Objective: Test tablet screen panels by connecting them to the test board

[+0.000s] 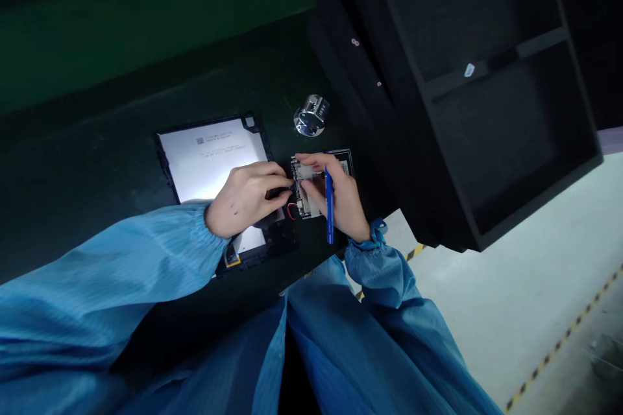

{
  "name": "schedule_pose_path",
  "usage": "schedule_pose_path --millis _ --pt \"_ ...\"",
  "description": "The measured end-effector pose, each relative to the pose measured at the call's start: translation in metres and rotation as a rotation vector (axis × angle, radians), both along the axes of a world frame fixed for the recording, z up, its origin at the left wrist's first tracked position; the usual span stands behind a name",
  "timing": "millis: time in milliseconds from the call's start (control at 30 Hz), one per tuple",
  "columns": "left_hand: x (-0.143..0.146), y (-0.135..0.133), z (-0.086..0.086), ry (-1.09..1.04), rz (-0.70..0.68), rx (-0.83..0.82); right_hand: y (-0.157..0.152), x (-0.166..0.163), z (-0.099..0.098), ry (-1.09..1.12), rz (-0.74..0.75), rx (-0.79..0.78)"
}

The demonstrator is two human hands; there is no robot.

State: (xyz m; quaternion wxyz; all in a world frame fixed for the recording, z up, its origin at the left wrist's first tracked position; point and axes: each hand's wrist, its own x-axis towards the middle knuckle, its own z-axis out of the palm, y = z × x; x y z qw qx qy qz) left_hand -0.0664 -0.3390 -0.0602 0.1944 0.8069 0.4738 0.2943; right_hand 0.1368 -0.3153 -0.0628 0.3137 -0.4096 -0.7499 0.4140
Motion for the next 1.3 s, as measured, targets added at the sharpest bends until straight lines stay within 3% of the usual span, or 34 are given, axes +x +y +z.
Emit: schedule_pose_path --millis 300,433,533,633,733,833,1033,1200,1300 --pt "0.002 0.005 -0.002 0.025 -0.004 -0.057 -0.002 -0.013 -0.003 -0.097 -0.088 0.069" --pt "-0.001 -0.001 0.014 -0.058 0.063 -0.094 -0.002 -0.008 -0.005 0.004 -0.140 0.067" --pt "-0.026 -0.029 0.042 -0.298 0.254 -0.183 -0.003 0.006 0.006 0.053 -0.100 0.073" --pt "-0.062 -0.073 0.066 -0.597 0.560 -0.437 -0.008 0.016 0.020 -0.166 0.236 0.120" --pt "-0.082 -0.114 0.073 -0.755 0.869 -0.727 -0.010 0.014 0.028 -0.434 0.454 0.190" --pt "-0.076 -0.137 0.072 -0.903 0.989 -0.867 -0.007 0.005 0.027 -0.553 0.517 0.214" --pt "-0.048 -0.125 0.084 -1.048 1.104 -0.981 0.004 0.001 0.019 -0.508 0.578 0.211" --pt "-0.057 -0.103 0.085 -1.028 1.189 -1.068 0.002 0.002 0.015 -0.482 0.578 0.218" --pt "-0.064 -0.090 0.086 -1.062 1.152 -1.074 0.002 0.002 0.012 -0.456 0.555 0.222"
